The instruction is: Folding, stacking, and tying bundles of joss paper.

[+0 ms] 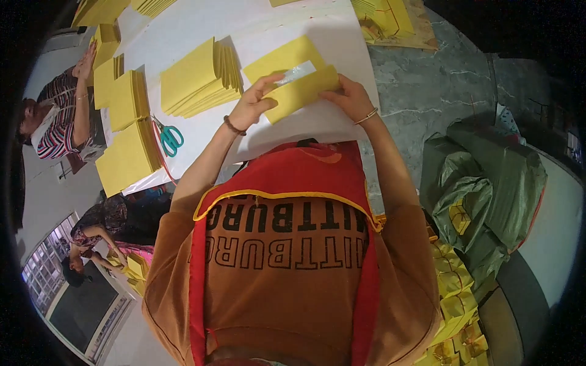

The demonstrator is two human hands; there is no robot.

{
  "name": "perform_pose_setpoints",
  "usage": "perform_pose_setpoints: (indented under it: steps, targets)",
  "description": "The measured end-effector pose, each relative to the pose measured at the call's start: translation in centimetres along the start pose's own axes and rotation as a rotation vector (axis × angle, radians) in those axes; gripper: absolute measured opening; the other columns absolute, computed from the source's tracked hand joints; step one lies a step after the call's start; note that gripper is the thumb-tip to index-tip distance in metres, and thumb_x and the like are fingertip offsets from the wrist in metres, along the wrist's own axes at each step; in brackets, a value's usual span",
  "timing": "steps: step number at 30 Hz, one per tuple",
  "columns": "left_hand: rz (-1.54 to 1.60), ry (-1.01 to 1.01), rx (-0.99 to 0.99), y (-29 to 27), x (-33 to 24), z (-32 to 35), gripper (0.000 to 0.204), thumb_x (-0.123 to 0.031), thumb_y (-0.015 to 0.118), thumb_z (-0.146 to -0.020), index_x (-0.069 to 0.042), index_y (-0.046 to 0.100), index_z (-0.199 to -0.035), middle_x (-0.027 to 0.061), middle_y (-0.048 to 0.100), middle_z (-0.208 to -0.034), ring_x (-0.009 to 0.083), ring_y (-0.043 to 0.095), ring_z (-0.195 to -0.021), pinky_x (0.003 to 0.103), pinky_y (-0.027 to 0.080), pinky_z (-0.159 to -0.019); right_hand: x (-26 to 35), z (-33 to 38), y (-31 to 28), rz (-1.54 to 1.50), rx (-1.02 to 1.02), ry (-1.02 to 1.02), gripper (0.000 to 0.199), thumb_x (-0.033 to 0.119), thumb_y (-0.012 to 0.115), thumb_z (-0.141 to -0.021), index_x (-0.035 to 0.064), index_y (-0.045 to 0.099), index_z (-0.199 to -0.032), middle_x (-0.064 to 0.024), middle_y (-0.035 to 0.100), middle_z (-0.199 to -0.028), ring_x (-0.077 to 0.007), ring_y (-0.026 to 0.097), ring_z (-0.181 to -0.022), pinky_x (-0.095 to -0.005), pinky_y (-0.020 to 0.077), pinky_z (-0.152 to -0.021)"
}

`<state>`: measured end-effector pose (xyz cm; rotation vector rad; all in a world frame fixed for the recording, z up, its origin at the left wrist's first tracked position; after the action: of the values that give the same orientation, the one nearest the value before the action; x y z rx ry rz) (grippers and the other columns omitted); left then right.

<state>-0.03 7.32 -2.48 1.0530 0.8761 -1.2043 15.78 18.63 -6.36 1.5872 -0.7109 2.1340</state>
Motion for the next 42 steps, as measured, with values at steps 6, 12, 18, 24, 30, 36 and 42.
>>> perform_pose_setpoints:
  steps: [6, 12, 18, 24, 30, 36, 42]
  targets:
    - [-0.263, 0.195, -0.017, -0.2, 0.7, 2.9, 0.052, -0.014, 0.064, -0.076, -0.008, 0.042, -0.123, 0.0109, 0.049, -0.118, 0.023, 0.044, -0.111, 0.036, 0.037, -0.091, 0.6, 1.3, 0.2, 0.027, 0.01, 0.077, 0.038, 0.02, 0.065, -0.077, 0.0004, 0.055, -0.108, -0.0085, 0.064, -0.093, -0.0116, 0.058, -0.084, -0.0265, 0.0459, -0.075]
    - [-0.626, 0.162, -0.049, 0.8, 0.8, 4.0, 0.048, -0.024, 0.067, -0.073, -0.011, 0.051, -0.116, 0.0108, 0.054, -0.111, 0.0266, 0.041, -0.111, 0.038, 0.027, -0.095, -0.2, 3.1, 0.1, -0.063, 0.039, 0.042, 0.036, 0.017, 0.064, -0.078, 0.0002, 0.055, -0.108, -0.0065, 0.064, -0.093, -0.0098, 0.057, -0.084, -0.0249, 0.0451, -0.076]
    - [-0.671, 0.209, -0.209, 0.6, 2.0, 3.0, 0.034, -0.027, 0.061, -0.078, -0.007, 0.058, -0.105, 0.0148, 0.059, -0.098, 0.0305, 0.051, -0.098, 0.038, 0.038, -0.083, -0.5, 1.7, -0.3, -0.124, -0.048, 0.131, 0.035, 0.018, 0.064, -0.078, 0.0007, 0.055, -0.108, -0.0051, 0.063, -0.09, -0.009, 0.055, -0.085, -0.0239, 0.0441, -0.074]
    - [-0.444, -0.118, -0.428, -1.3, 4.2, 2.0, 0.03, -0.028, 0.058, -0.081, -0.005, 0.06, -0.1, 0.0176, 0.062, -0.077, 0.0337, 0.059, -0.071, 0.039, 0.045, -0.064, -0.5, 0.5, -0.8, 0.064, -0.156, 0.077, 0.043, 0.024, 0.065, -0.076, 0.0035, 0.053, -0.112, -0.0084, 0.064, -0.089, -0.0156, 0.059, -0.081, -0.0275, 0.045, -0.073]
    - [-0.414, -0.257, -0.44, -2.3, 5.7, 1.6, 0.031, -0.029, 0.06, -0.079, -0.002, 0.06, -0.096, 0.0186, 0.062, -0.077, 0.0327, 0.059, -0.07, 0.038, 0.045, -0.063, 1.4, 0.8, -0.7, 0.178, -0.202, 0.08, 0.054, 0.022, 0.066, -0.074, 0.0075, 0.044, -0.122, -0.0108, 0.062, -0.1, -0.0204, 0.061, -0.087, -0.0289, 0.046, -0.074]
    - [-0.362, -0.167, -0.505, -2.4, 5.2, 1.5, 0.032, -0.024, 0.06, -0.079, -0.002, 0.056, -0.101, 0.0189, 0.062, -0.08, 0.0347, 0.059, -0.071, 0.039, 0.045, -0.064, 1.7, -0.1, -0.4, 0.119, -0.146, -0.021, 0.048, 0.019, 0.066, -0.074, 0.0087, 0.051, -0.118, -0.0114, 0.06, -0.104, -0.0196, 0.06, -0.088, -0.0284, 0.0461, -0.075]
    - [-0.593, -0.148, -0.534, -2.4, 2.5, 1.5, 0.037, -0.021, 0.056, -0.081, -0.002, 0.043, -0.109, 0.0176, 0.06, -0.073, 0.0374, 0.058, -0.067, 0.044, 0.044, -0.06, 2.1, -1.0, -0.1, 0.279, -0.168, 0.059, 0.046, 0.017, 0.066, -0.074, 0.0088, 0.053, -0.117, -0.0093, 0.059, -0.11, -0.0185, 0.059, -0.091, -0.0266, 0.0455, -0.077]
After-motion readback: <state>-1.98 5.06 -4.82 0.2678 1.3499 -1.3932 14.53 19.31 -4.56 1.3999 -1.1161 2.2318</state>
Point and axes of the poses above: each hand's wrist, its own z-axis away from the middle knuckle, its own y-axis out of the palm, x = y × z, the point moved 8 cm from there along -z, towards the middle knuckle
